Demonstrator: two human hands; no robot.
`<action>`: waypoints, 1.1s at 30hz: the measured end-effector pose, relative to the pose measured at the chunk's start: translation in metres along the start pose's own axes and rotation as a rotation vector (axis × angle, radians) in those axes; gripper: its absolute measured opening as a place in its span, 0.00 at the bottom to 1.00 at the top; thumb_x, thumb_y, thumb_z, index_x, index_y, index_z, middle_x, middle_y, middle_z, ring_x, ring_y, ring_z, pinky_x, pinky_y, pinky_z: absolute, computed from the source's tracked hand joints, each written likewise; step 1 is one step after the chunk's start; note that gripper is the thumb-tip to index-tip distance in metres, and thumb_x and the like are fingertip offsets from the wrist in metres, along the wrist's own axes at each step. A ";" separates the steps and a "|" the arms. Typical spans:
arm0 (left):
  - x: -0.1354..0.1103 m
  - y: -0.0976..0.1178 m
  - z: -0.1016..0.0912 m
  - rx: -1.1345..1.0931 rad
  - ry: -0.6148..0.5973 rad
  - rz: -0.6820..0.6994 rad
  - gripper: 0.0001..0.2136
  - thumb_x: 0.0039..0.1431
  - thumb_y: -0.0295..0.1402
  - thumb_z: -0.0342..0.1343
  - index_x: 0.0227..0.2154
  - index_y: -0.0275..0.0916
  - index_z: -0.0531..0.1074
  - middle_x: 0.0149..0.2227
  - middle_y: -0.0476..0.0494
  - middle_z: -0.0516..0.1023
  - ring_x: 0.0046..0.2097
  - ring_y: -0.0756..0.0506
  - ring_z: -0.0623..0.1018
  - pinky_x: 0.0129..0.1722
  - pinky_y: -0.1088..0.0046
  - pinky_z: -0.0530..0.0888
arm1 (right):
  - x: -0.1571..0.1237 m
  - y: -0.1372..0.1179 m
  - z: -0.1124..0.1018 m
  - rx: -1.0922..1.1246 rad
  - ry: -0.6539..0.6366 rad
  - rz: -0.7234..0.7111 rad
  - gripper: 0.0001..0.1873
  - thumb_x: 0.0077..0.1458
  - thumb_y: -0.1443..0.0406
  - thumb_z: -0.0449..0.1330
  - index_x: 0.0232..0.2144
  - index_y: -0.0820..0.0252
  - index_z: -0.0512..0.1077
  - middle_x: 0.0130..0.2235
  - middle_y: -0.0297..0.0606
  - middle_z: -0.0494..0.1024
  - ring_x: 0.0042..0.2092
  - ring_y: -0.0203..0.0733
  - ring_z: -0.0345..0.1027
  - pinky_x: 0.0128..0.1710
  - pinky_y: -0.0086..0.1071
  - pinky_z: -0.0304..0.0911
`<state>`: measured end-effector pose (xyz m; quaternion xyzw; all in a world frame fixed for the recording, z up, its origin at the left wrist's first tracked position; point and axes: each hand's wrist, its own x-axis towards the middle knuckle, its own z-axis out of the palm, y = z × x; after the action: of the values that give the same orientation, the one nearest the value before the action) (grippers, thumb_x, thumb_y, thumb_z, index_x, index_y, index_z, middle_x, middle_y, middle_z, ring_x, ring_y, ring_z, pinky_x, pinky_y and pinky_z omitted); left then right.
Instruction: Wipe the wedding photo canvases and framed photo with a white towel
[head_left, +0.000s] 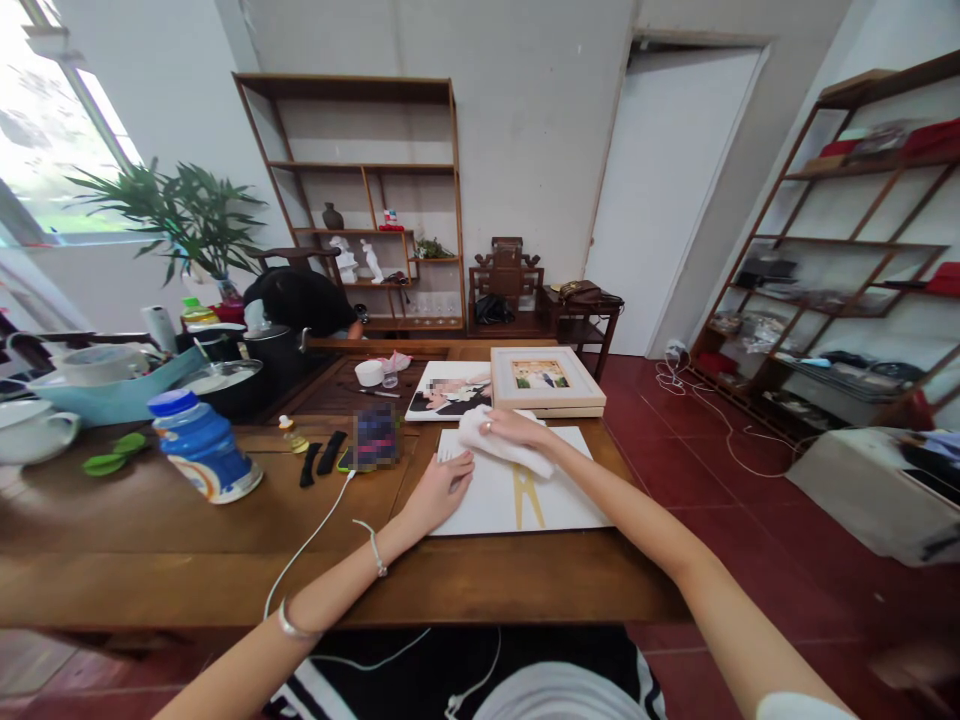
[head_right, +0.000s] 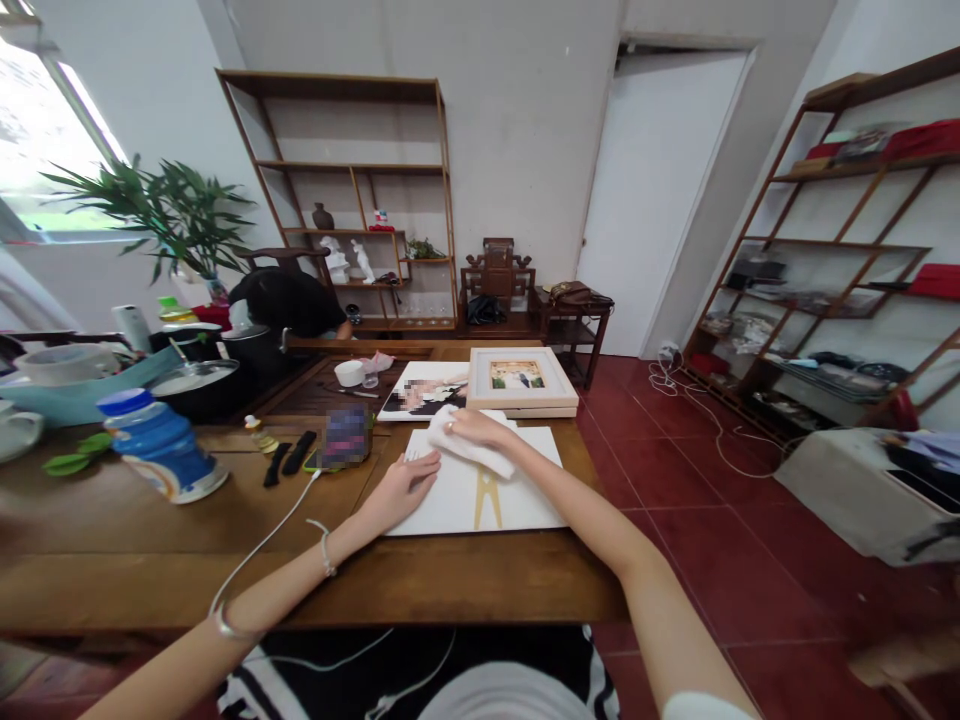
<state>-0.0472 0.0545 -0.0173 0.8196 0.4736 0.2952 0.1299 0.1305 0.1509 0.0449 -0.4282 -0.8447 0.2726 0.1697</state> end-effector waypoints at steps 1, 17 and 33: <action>0.000 0.001 -0.001 0.008 0.006 0.019 0.13 0.58 0.29 0.47 0.41 0.41 0.75 0.50 0.40 0.73 0.54 0.40 0.70 0.58 0.52 0.56 | 0.007 -0.004 0.007 0.000 -0.015 -0.019 0.09 0.51 0.66 0.52 0.32 0.64 0.70 0.36 0.40 0.75 0.35 0.42 0.66 0.33 0.30 0.58; -0.002 0.000 -0.001 0.037 -0.016 -0.003 0.14 0.59 0.29 0.46 0.42 0.42 0.74 0.52 0.41 0.72 0.55 0.41 0.69 0.58 0.48 0.54 | -0.069 0.042 -0.028 0.082 0.135 0.099 0.14 0.51 0.63 0.49 0.34 0.62 0.71 0.41 0.41 0.75 0.41 0.48 0.66 0.41 0.37 0.59; -0.004 -0.001 0.002 0.035 0.013 -0.011 0.12 0.58 0.29 0.45 0.39 0.42 0.72 0.51 0.42 0.72 0.56 0.41 0.68 0.57 0.46 0.55 | -0.198 0.027 -0.038 0.081 -0.097 0.170 0.10 0.46 0.62 0.53 0.29 0.59 0.72 0.39 0.40 0.75 0.44 0.49 0.63 0.46 0.36 0.55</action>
<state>-0.0474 0.0518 -0.0208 0.8171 0.4840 0.2915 0.1141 0.2813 0.0145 0.0484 -0.4771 -0.8009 0.3406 0.1221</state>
